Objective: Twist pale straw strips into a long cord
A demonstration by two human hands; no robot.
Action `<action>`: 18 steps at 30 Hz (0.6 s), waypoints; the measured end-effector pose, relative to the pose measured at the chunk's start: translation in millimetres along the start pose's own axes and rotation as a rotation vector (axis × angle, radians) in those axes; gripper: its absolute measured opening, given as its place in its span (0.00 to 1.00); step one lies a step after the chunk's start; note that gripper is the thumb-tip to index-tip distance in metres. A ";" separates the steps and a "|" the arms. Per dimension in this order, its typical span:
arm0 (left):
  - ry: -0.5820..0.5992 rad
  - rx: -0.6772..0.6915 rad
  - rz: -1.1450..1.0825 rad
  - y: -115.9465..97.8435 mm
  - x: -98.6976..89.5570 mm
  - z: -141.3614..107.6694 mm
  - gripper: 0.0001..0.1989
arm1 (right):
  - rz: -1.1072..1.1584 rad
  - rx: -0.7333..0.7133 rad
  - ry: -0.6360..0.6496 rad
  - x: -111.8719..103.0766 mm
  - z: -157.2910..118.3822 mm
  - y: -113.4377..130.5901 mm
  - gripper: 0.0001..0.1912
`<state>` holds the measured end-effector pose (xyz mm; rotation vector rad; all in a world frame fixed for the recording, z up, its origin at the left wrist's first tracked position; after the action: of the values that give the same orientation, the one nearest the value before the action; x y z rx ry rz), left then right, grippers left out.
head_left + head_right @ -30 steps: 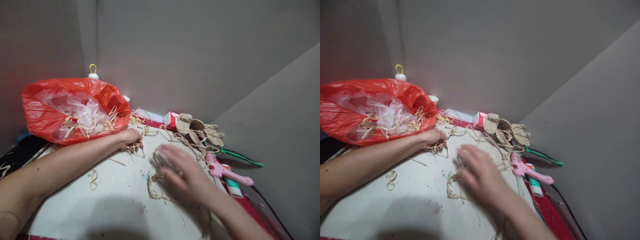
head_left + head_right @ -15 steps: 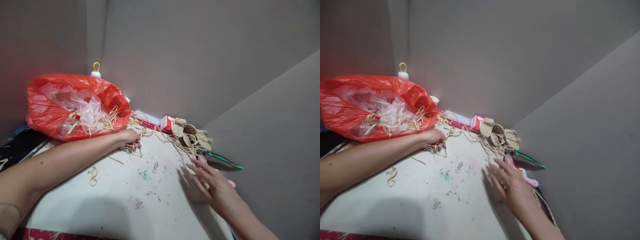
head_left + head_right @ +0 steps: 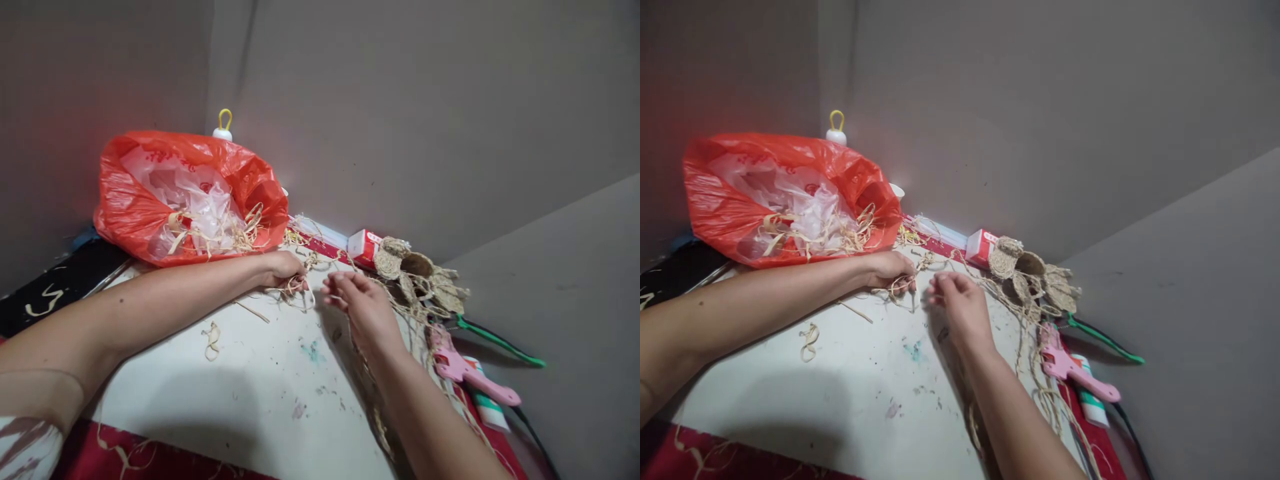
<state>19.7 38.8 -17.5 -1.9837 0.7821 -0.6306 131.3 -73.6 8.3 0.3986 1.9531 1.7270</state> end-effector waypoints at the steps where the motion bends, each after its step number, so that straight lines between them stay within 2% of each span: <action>1: 0.013 0.001 -0.010 -0.4 -0.6 0.0 0.16 | 0.017 0.033 0.006 2.6 14.5 -1.1 0.08; 4: 0.040 -0.001 -0.026 -2.1 -0.8 -1.6 0.15 | 0.037 0.151 0.121 14.4 38.3 -5.0 0.08; 7: 0.054 -0.004 -0.024 -3.5 1.0 -5.0 0.14 | 0.053 0.218 0.254 21.3 40.8 -8.9 0.08; 11: 0.062 -0.010 -0.003 -3.8 3.1 -6.4 0.10 | 0.071 0.258 0.360 14.1 39.4 -13.9 0.10; 14: 0.072 -0.021 0.021 -3.4 4.4 -5.0 0.10 | 0.063 0.261 0.366 7.5 41.6 -17.9 0.12; 18: 0.050 -0.011 0.062 -2.7 8.0 -3.6 0.11 | 0.029 0.214 0.308 8.1 43.2 -21.6 0.06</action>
<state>23.3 32.1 -12.4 -1.9523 0.8756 -0.6427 150.3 -36.4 -17.4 0.2459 2.3738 1.6825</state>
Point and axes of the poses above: each hand's wrist, its own z-axis towards the middle knuckle, its own x-axis out of the palm, y = z × x, the point moved 1 cm from there along z, towards the middle knuckle, and after that the axes turned 5 degrees about -y, right-handed, at the moved point
